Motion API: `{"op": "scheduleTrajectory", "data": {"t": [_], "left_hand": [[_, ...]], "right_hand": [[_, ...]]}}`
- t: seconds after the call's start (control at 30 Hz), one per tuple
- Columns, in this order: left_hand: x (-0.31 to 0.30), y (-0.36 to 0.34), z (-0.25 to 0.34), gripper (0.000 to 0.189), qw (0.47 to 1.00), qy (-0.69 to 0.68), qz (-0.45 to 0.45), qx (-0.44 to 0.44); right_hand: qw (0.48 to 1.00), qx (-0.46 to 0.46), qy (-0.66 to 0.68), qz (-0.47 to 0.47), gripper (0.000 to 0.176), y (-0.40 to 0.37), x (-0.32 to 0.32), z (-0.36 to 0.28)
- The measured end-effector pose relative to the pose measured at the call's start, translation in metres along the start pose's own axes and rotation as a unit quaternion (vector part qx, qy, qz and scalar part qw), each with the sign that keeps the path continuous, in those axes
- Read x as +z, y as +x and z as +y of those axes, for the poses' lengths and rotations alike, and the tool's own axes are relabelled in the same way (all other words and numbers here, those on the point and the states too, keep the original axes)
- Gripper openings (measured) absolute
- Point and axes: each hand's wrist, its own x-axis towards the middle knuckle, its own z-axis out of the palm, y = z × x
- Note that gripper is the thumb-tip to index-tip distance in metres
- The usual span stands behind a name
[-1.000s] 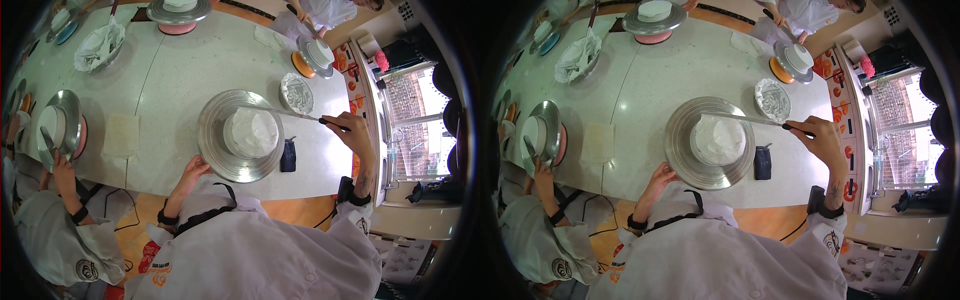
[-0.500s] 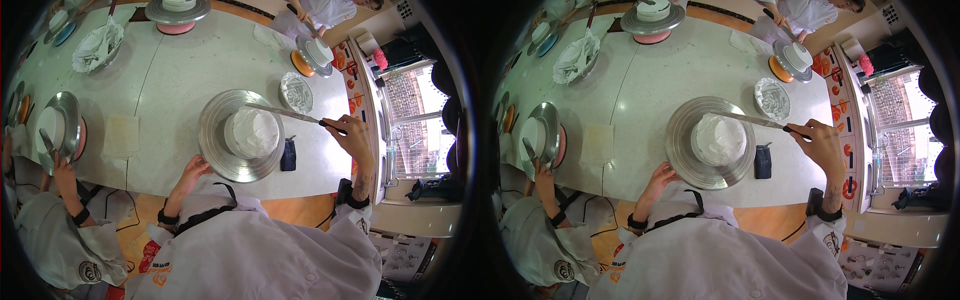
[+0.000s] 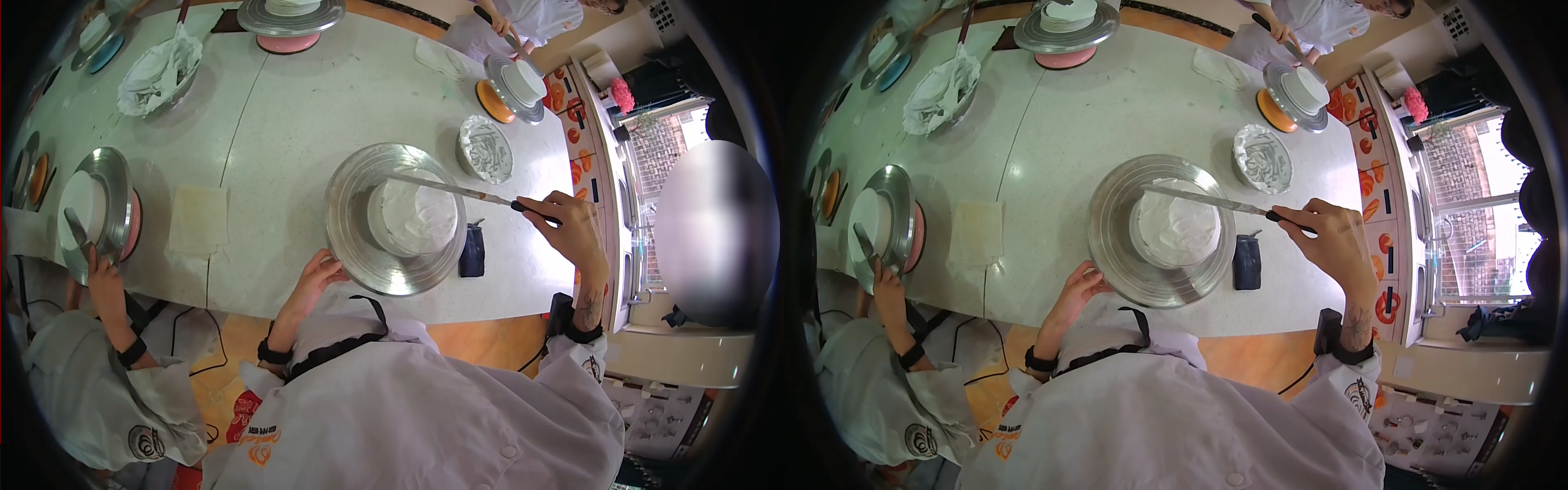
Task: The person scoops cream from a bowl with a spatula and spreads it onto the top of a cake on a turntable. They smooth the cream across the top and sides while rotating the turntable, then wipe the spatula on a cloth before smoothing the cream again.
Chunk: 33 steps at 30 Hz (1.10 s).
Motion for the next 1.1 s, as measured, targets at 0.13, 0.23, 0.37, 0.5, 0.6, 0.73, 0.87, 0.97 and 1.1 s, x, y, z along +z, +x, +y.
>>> {"op": "scheduleTrajectory", "data": {"t": [0.13,0.23,0.37,0.5,0.6,0.73,0.87,0.97,1.1], "left_hand": [[-0.002,0.001,0.002,0.024,0.999,-0.04,0.012,0.016],[-0.003,0.002,0.004,0.027,0.996,-0.064,0.039,0.04],[-0.004,0.006,-0.009,0.032,0.998,-0.059,-0.002,-0.027],[0.008,0.001,-0.008,0.033,0.989,-0.002,-0.054,-0.139],[0.004,0.005,-0.001,0.036,0.996,-0.026,-0.055,-0.063],[-0.007,0.01,-0.005,0.04,0.999,0.003,-0.018,-0.03],[0.007,0.006,-0.009,0.04,0.997,0.01,-0.042,-0.067],[0.012,0.003,0.001,0.041,0.996,-0.023,-0.053,-0.074],[-0.006,0.011,-0.002,0.042,0.999,0.021,-0.021,-0.035]], "right_hand": [[1.0,-0.021,-0.013,0.004,0.017,0.002,-0.001,-0.003],[0.999,-0.028,-0.011,0.009,0.018,0.002,0.0,-0.004],[0.999,-0.028,-0.019,0.0,0.018,0.003,-0.001,-0.005],[0.999,-0.041,-0.032,0.003,0.019,0.003,-0.002,-0.005],[0.998,-0.049,-0.037,0.004,0.019,0.004,-0.003,-0.006],[0.999,-0.04,-0.036,-0.01,0.019,0.004,-0.004,-0.005],[0.998,-0.055,-0.038,-0.007,0.02,0.006,-0.005,-0.006],[0.998,-0.051,-0.028,-0.009,0.02,0.006,-0.004,-0.003],[0.998,-0.059,-0.025,-0.003,0.02,0.007,-0.004,-0.001]]}}
